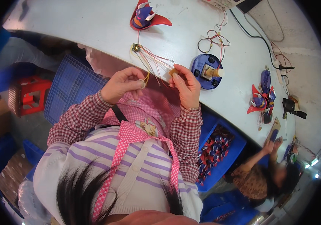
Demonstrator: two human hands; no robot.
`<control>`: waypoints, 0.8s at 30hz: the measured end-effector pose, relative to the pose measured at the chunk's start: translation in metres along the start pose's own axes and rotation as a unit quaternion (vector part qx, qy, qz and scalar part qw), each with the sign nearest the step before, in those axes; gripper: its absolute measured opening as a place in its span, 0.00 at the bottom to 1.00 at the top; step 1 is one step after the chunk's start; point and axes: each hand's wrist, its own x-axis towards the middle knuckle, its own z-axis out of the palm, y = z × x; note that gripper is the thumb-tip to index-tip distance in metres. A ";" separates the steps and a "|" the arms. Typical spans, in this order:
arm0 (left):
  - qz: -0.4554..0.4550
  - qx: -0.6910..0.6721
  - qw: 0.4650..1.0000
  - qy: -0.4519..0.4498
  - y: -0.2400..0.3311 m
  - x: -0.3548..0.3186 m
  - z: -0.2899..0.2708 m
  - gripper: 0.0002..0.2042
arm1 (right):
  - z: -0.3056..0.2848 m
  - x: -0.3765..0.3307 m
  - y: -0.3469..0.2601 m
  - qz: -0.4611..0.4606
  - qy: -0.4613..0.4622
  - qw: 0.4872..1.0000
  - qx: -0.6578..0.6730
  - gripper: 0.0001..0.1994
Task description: Assembling small electronic toy components at a factory workbench.
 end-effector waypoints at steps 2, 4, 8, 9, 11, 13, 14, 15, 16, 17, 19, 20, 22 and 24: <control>0.008 -0.003 1.000 0.006 0.000 0.007 0.007 0.09 | -0.001 0.000 0.000 -0.002 -0.001 1.000 -0.002 0.15; 0.012 -0.004 1.000 0.009 0.000 0.010 0.012 0.10 | -0.002 0.000 0.000 -0.003 -0.002 1.000 -0.004 0.15; -0.011 0.008 0.999 0.033 0.005 0.010 0.025 0.10 | -0.004 -0.001 -0.001 0.009 0.004 1.000 -0.009 0.17; -0.010 0.008 0.999 0.034 0.006 0.011 0.027 0.10 | -0.003 0.000 -0.001 0.009 0.003 1.000 -0.010 0.17; -0.014 0.006 1.000 0.024 0.007 0.014 0.030 0.11 | -0.002 0.001 -0.002 0.002 0.009 1.000 -0.005 0.17; -0.019 0.003 1.000 0.012 0.008 0.016 0.032 0.11 | -0.001 0.002 -0.003 -0.006 0.017 1.000 0.000 0.18; -0.020 0.003 1.000 0.011 0.008 0.017 0.033 0.11 | -0.002 0.001 -0.004 -0.006 0.019 1.000 -0.001 0.18; -0.014 0.003 1.000 0.012 0.007 0.019 0.034 0.11 | -0.002 0.002 -0.003 -0.004 0.016 1.000 0.000 0.18; -0.008 0.004 1.000 0.013 0.007 0.020 0.034 0.10 | -0.002 0.002 -0.003 -0.002 0.014 1.000 0.002 0.18; -0.002 0.003 1.000 0.014 0.006 0.022 0.035 0.10 | -0.002 0.002 -0.003 0.000 0.012 1.000 0.003 0.18; 0.003 0.002 1.000 0.015 0.006 0.024 0.036 0.10 | -0.003 0.001 -0.003 0.003 0.011 1.000 0.004 0.19; 0.003 0.013 1.000 0.017 0.006 0.026 0.037 0.09 | -0.003 0.001 -0.002 0.000 0.008 1.000 0.007 0.18; 0.005 0.034 0.999 0.023 0.005 0.029 0.040 0.08 | -0.003 0.000 -0.001 -0.006 0.000 1.000 0.012 0.16; 0.005 0.043 0.999 0.027 0.006 0.031 0.041 0.08 | -0.002 -0.002 -0.001 -0.008 -0.004 1.000 0.015 0.15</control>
